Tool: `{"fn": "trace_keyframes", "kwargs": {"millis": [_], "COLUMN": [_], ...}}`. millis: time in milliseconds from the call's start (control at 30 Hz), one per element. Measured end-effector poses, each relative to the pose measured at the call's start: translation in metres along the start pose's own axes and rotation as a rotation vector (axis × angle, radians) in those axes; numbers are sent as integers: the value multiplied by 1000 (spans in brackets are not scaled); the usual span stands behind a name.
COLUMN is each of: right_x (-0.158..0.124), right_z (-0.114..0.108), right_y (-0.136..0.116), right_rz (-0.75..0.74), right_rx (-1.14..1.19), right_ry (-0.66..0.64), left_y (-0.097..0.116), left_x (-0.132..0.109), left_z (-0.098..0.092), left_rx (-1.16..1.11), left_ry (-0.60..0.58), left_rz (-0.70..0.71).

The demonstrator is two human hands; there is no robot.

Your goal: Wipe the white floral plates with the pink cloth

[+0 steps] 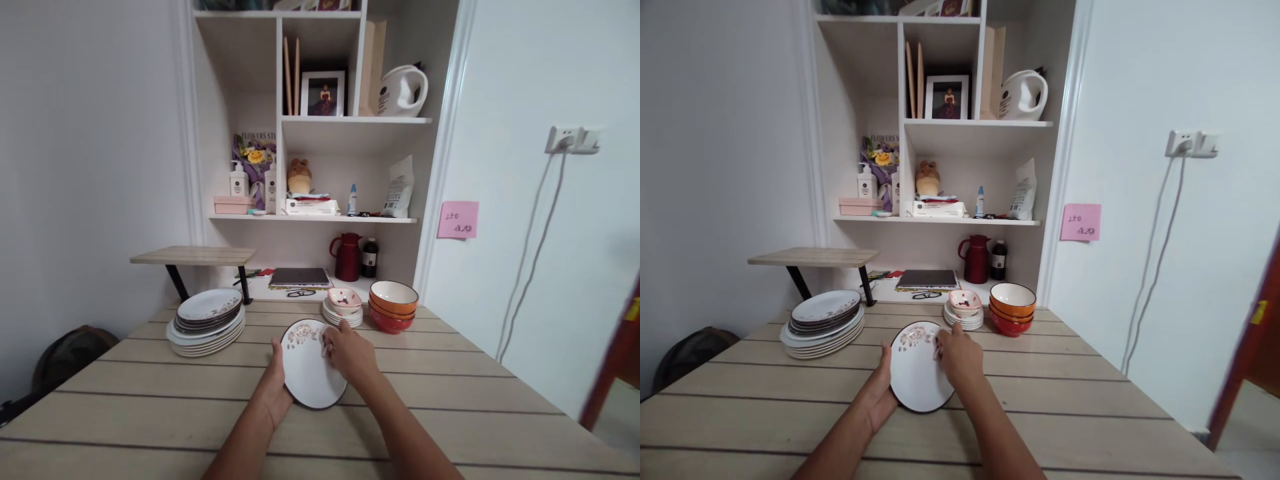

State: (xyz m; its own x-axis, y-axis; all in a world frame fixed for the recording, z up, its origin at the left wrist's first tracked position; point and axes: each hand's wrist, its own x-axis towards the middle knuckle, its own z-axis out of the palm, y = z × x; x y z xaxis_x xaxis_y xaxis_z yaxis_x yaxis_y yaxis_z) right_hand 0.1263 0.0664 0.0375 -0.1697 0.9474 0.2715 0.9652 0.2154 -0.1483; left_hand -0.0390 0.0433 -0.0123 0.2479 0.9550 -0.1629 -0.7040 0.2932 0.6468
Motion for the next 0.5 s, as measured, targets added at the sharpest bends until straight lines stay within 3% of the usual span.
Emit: {"fn": "trace_keyframes", "kwargs": {"millis": [133, 233, 333, 500], "right_x": [-17, -26, -26, -15], "right_z": [-3, 1, 12, 25], "right_y": [-1, -6, -15, -32], "right_rz": [-156, -298, -359, -329], "right_rx": [-72, -19, 111, 319], "right_ry": [-175, -223, -189, -50], "left_y": [0, 0, 1, 2], "left_x": [-2, -1, 0, -2], "left_z": [0, 1, 2, 5], "left_rx": [4, -1, -16, -27], "left_ry": [29, 9, -15, 2], "left_rz": [1, 8, -5, 13]}}
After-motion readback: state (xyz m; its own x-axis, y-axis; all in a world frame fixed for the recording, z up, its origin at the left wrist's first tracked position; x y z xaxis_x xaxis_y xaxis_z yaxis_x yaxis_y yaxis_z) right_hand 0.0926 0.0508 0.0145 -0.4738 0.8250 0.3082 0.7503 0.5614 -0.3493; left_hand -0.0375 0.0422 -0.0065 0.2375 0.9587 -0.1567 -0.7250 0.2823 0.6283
